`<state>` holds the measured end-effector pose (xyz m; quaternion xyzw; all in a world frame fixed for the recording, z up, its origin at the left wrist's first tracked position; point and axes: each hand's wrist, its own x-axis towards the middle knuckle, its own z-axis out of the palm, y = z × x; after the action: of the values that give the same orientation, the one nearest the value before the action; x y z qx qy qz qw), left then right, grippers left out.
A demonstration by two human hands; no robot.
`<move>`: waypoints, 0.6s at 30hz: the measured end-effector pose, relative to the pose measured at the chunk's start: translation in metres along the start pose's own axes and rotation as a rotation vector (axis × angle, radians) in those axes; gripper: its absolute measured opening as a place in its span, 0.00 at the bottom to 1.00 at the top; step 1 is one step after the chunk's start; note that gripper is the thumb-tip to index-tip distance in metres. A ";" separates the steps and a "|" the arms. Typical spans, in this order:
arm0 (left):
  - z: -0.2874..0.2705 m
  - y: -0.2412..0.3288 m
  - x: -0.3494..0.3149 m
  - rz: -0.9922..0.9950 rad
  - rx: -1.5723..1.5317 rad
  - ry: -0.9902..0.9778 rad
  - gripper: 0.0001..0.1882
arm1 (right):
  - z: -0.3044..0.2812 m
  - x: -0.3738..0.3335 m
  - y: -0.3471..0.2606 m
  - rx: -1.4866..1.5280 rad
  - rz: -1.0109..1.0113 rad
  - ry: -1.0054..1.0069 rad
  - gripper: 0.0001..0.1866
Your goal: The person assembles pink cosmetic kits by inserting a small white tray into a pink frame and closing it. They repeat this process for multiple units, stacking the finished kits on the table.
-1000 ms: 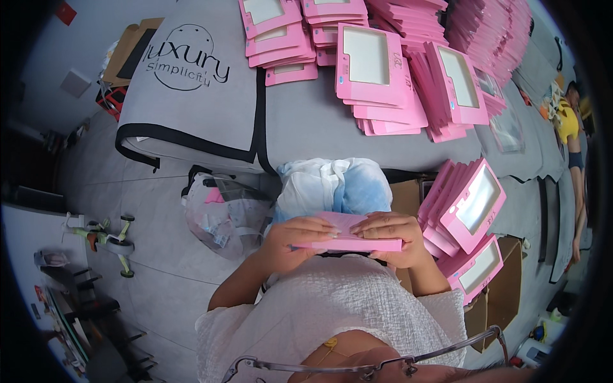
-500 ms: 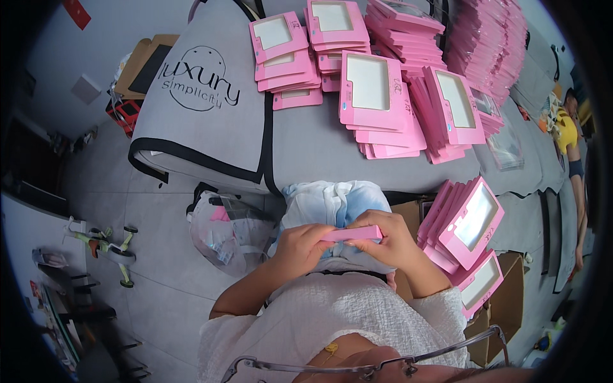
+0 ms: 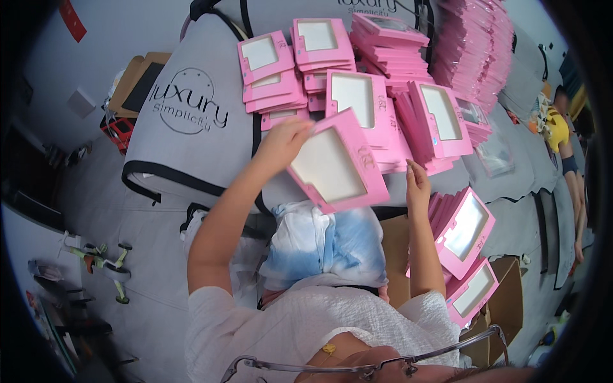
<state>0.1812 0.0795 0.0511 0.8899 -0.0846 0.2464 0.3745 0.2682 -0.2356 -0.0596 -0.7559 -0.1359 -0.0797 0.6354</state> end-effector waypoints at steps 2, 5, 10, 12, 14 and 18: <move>0.010 -0.007 0.062 0.014 0.116 -0.073 0.11 | -0.003 0.013 0.011 -0.087 -0.076 0.087 0.13; 0.032 -0.002 0.139 -0.007 0.267 -0.142 0.12 | 0.004 0.025 -0.001 -0.037 -0.059 0.035 0.17; 0.091 -0.032 0.201 0.092 0.541 -0.056 0.12 | 0.036 0.058 -0.026 0.025 -0.026 -0.131 0.36; 0.111 -0.052 0.197 0.197 0.500 0.224 0.12 | 0.048 0.075 -0.019 -0.284 -0.169 -0.124 0.45; 0.122 -0.046 0.175 0.160 0.432 0.452 0.16 | 0.053 0.084 -0.013 -0.383 -0.198 -0.093 0.44; 0.127 -0.071 0.088 -0.197 0.186 0.501 0.28 | 0.050 0.089 -0.018 -0.610 -0.164 -0.106 0.41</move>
<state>0.3289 0.0427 -0.0249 0.8358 0.1202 0.4277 0.3226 0.3444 -0.1743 -0.0259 -0.9012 -0.1991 -0.1281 0.3631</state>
